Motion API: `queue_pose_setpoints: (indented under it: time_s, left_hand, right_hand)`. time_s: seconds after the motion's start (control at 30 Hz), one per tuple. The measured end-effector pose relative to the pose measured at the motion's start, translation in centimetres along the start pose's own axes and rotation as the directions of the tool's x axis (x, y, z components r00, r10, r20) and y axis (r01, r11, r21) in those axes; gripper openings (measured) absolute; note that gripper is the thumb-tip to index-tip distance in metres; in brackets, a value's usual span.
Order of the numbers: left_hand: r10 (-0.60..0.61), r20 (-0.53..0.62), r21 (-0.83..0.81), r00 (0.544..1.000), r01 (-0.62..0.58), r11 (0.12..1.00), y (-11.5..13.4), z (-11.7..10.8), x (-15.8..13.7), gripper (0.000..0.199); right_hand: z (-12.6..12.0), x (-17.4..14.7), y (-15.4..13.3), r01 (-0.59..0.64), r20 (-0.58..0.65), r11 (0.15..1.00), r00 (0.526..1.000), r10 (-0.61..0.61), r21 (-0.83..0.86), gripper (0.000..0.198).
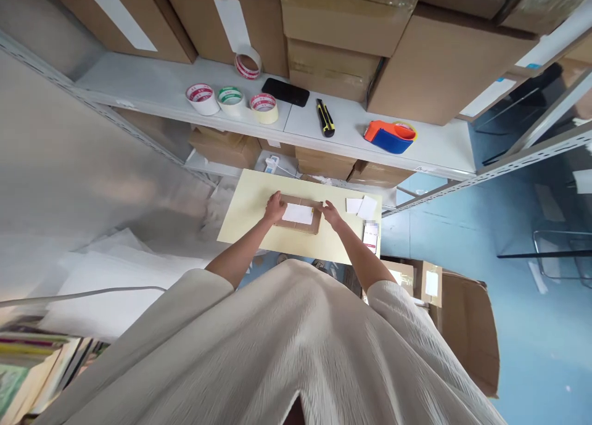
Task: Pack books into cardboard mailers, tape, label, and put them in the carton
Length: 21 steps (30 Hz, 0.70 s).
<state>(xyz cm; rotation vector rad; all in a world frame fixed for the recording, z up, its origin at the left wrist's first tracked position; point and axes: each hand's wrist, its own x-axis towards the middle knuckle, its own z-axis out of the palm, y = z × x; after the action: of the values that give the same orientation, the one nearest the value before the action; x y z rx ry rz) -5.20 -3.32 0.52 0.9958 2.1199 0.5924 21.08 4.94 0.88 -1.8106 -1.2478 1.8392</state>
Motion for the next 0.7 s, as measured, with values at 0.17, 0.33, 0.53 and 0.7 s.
queue_pose_setpoints:
  time_s: [0.17, 0.33, 0.53, 0.7]
  left_hand:
    - [0.009, 0.116, -0.133, 0.993, 0.006, 0.991, -1.3, -0.2, 0.9, 0.089]
    - [0.069, 0.08, -0.239, 0.994, -0.048, 0.97, -1.6, -1.2, 1.5, 0.08]
    - [0.112, -0.033, -0.3, 0.993, -0.116, 0.947, -1.5, -2.8, 1.7, 0.065]
    - [0.074, -0.013, -0.194, 0.997, -0.076, 0.978, -3.4, -3.2, 0.3, 0.065]
  right_hand:
    - [1.8, -0.8, 0.6, -0.009, -0.046, 1.0, 0.999, 0.01, 0.03, 0.09]
    - [2.7, -1.4, 0.7, 0.093, -0.151, 0.995, 0.985, -0.084, 0.048, 0.094]
    - [3.9, -2.3, -0.1, 0.243, -0.29, 0.97, 0.928, -0.233, -0.001, 0.093]
    - [5.5, -3.4, 1.4, 0.148, -0.345, 0.98, 0.92, -0.186, -0.134, 0.08]
